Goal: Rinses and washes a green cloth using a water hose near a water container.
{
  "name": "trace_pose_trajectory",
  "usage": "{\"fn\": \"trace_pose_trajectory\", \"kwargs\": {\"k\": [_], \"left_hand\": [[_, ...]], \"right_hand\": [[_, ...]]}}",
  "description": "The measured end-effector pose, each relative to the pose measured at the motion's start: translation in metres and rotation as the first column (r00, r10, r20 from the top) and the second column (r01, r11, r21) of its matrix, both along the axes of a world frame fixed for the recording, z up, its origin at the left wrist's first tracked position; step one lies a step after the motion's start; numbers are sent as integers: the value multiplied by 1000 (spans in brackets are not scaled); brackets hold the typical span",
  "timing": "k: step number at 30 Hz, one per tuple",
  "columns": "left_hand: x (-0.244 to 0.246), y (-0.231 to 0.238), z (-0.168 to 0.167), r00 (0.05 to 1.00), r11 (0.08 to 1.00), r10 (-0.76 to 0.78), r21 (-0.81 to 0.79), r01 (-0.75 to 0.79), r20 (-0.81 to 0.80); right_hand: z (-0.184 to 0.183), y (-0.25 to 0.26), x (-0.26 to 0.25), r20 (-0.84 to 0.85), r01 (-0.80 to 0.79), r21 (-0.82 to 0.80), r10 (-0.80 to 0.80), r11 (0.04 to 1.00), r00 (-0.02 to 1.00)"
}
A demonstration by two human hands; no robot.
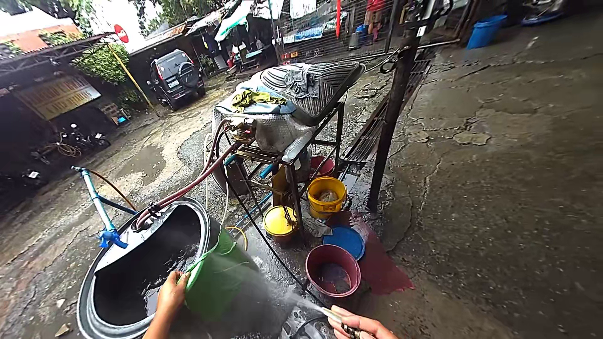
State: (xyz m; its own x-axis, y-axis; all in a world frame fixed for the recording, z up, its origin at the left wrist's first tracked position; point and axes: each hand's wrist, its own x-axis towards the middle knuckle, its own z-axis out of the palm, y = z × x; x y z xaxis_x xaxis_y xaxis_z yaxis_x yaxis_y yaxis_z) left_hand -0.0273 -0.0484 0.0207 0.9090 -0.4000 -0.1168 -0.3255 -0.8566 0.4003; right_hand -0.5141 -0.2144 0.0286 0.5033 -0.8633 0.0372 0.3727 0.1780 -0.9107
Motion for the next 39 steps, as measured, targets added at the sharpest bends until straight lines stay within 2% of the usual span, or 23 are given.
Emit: {"fn": "trace_pose_trajectory", "kwargs": {"k": [8,14,16,20,22,30,36,39], "left_hand": [[-1,0,-1,1000,1000,5,-15,-5,-3],[-4,0,0,1000,1000,21,-10,-21,1],[-5,-1,1,1000,1000,24,-8,-24,-5],[-5,-1,0,999,999,39,0,-39,6],[-5,0,-1,999,999,40,4,-40,14],[-5,1,0,999,999,43,-4,-43,14],[-5,3,-4,999,999,45,-15,-45,22],[-6,3,-4,998,998,50,-26,-49,26]], "right_hand": [[-4,-31,28,-119,160,81,-150,984,982],[-30,-46,39,-224,243,56,-225,968,948],[-24,-43,42,-231,218,40,-204,975,951],[18,-32,53,-49,73,16,-72,997,996],[23,-33,63,-47,63,-41,-65,997,997],[-10,-47,97,-129,135,-118,-150,984,980],[-61,-30,92,-294,121,-134,-156,984,943],[-67,-20,87,-365,87,-124,-127,988,922]]}}
